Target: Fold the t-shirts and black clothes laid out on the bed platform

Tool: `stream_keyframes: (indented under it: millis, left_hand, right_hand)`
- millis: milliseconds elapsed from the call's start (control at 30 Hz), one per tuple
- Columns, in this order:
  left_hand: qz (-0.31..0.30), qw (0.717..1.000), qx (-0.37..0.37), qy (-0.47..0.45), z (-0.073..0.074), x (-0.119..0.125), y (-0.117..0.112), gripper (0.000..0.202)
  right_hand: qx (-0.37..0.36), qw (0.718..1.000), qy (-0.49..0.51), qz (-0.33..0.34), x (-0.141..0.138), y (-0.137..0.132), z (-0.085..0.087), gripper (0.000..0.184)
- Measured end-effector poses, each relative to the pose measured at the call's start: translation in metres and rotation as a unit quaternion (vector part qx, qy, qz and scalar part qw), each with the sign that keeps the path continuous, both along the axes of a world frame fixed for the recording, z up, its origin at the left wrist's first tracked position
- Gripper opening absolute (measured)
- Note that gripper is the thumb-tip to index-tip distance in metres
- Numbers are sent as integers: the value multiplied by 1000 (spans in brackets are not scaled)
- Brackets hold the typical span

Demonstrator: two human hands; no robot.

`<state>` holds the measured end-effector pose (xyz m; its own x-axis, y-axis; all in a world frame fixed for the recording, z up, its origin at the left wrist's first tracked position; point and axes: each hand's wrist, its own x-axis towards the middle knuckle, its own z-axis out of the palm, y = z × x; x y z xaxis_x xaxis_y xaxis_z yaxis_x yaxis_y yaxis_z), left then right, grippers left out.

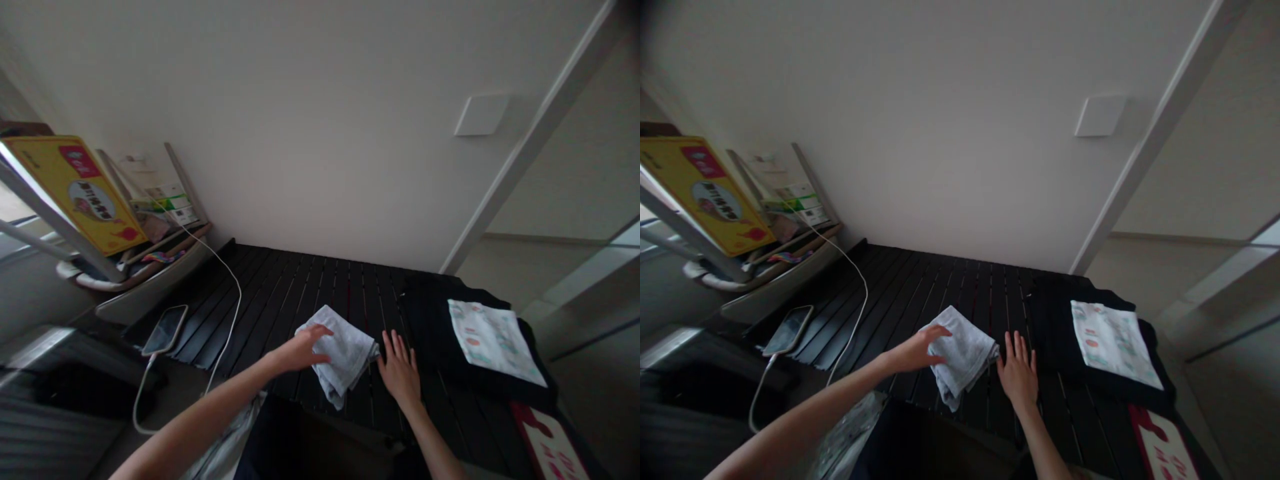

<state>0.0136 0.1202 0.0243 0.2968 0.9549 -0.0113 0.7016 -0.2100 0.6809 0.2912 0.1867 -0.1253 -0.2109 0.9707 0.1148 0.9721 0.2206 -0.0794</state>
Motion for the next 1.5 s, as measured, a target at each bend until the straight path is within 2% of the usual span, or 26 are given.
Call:
stream_keyframes:
  millis: [33,100,167,233,333,433,500,600,633,667,700,767,800,867,900,1033,1100,1200,1300,1400,1500]
  left_hand:
    - [-38,998,-8,47,-12,12,-8,66]
    - [-57,995,-16,87,-28,33,-19,59]
    - [-9,999,-11,40,-34,44,-20,31]
    - [51,998,1,-30,-30,44,-11,13]
    - [211,973,49,-85,-16,21,13,17]
    - [410,898,110,-111,-4,-20,33,20]
    - [482,859,133,-109,-2,-47,35,24]
    - [554,813,164,-74,-11,-69,20,53]
    - [549,816,174,-48,-17,-70,13,59]
    - [519,835,181,-20,-22,-68,5,60]
    - [464,867,183,5,-27,-64,-1,57]
    - [298,940,162,34,-35,-50,-10,45]
    - [213,966,141,41,-37,-42,-12,39]
    - [95,989,94,59,-41,-25,-11,32]
    - [72,992,69,74,-43,-16,-9,32]
    - [104,987,-22,123,-48,9,0,54]
    - [111,985,-45,123,-50,16,-1,47]
    - [113,986,-62,105,-51,23,-15,23]
    - [140,984,-64,84,-53,30,-35,15]
    - [218,976,-29,-5,-57,37,-48,14]
    - [312,942,16,-122,-56,50,-52,7]
  right_hand:
    - [-1,1000,1,-1,0,0,0,64]
    - [-7,1000,0,-2,0,1,0,65]
    - [-11,1000,-2,-5,0,1,1,64]
    - [-15,1000,-1,-6,0,1,1,64]
    - [-21,1000,-3,-3,0,0,1,64]
    - [-14,1000,-6,-3,1,0,0,66]
    - [-11,1000,-4,-5,1,0,0,67]
    - [-10,1000,-1,-3,0,0,0,68]
    - [-9,1000,-1,-3,0,0,0,68]
    - [-8,1000,0,-3,0,-1,1,68]
    - [-9,1000,2,-4,-1,-1,1,68]
    - [-11,1000,8,-7,-1,-1,2,67]
    - [-12,1000,11,-8,-1,-1,2,67]
    - [-14,1000,13,-10,-1,-1,2,67]
    - [-15,1000,12,-10,0,-1,2,67]
    - [-11,1000,10,-6,0,-2,2,67]
    - [-3,1000,22,1,1,-1,2,66]
    - [15,997,76,1,2,2,5,59]
    - [75,983,168,-24,5,1,9,54]
    - [127,964,227,-55,6,-13,17,50]
    - [92,959,261,-68,-3,-39,30,51]
